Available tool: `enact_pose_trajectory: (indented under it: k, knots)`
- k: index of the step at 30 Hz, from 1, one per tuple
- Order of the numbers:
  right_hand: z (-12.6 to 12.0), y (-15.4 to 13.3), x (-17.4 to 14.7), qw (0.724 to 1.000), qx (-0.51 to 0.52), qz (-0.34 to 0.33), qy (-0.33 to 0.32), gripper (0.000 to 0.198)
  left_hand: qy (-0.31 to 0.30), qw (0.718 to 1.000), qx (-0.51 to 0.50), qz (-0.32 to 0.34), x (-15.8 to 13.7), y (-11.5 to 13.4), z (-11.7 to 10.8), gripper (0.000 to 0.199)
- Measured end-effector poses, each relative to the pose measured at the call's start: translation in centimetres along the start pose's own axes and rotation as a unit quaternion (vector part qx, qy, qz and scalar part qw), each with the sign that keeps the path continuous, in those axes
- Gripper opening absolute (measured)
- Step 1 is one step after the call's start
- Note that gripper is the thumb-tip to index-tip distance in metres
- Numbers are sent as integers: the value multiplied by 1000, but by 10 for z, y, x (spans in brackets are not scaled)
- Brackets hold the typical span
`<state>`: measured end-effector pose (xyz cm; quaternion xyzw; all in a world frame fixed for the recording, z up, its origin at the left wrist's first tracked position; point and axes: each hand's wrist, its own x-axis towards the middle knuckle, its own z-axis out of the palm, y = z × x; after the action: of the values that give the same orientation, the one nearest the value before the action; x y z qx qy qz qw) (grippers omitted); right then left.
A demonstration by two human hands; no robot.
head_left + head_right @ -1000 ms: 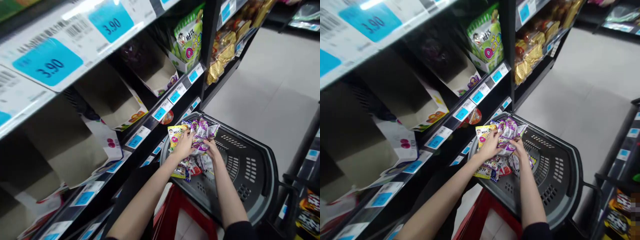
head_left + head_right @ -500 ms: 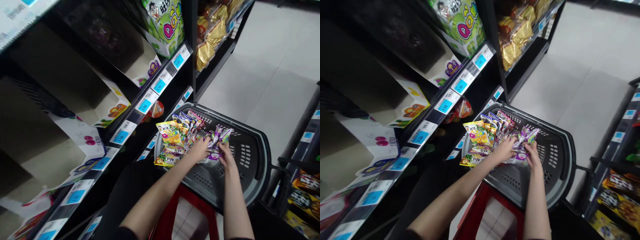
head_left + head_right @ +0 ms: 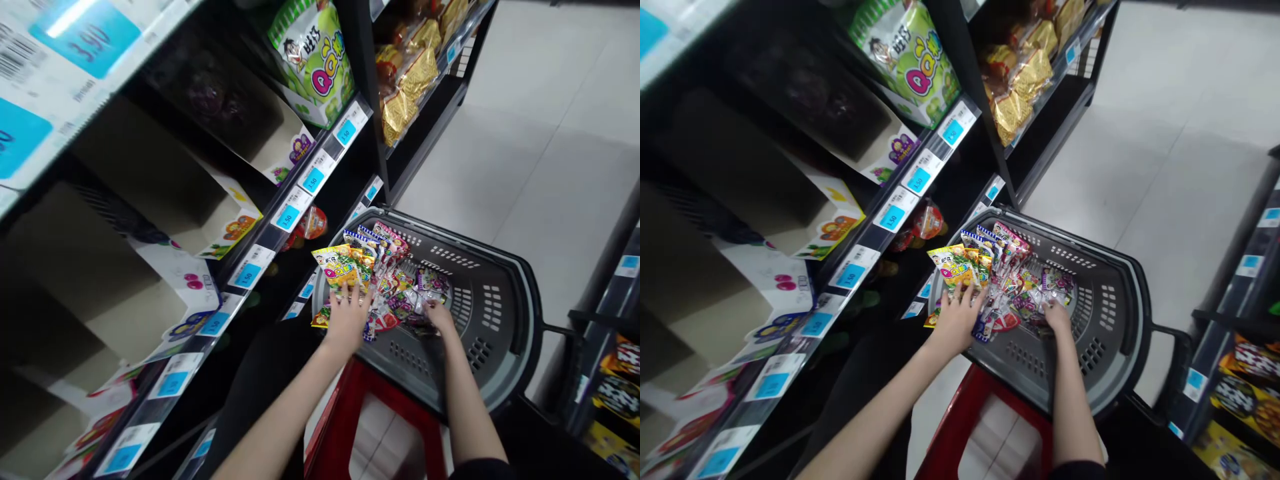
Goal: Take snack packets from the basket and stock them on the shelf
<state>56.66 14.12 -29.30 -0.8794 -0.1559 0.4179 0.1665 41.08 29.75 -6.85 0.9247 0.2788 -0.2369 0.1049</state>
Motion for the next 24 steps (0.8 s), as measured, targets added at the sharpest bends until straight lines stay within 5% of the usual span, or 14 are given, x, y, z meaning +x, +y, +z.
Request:
enact_pose_trajectory:
  k: [5, 10, 17, 20, 24]
  knots:
    - [7, -38, -9, 997, 30, -59, -38, 37, -38, 998, -17, 51, -4, -40, 4, 62]
    - [11, -33, -27, 995, 34, -37, -86, 34, -64, 988, -99, 101, 1, -67, -6, 59]
    - [-10, -50, -54, 994, 47, -57, -81, 39, -101, 988, -117, -5, -13, -81, 1, 67]
    - [-27, -66, -79, 991, 56, -98, -77, 40, -52, 991, -115, -48, -26, -75, -21, 82]
    - [-41, -80, -121, 972, 96, -206, -64, 38, 78, 977, -185, 71, -27, -57, -93, 53]
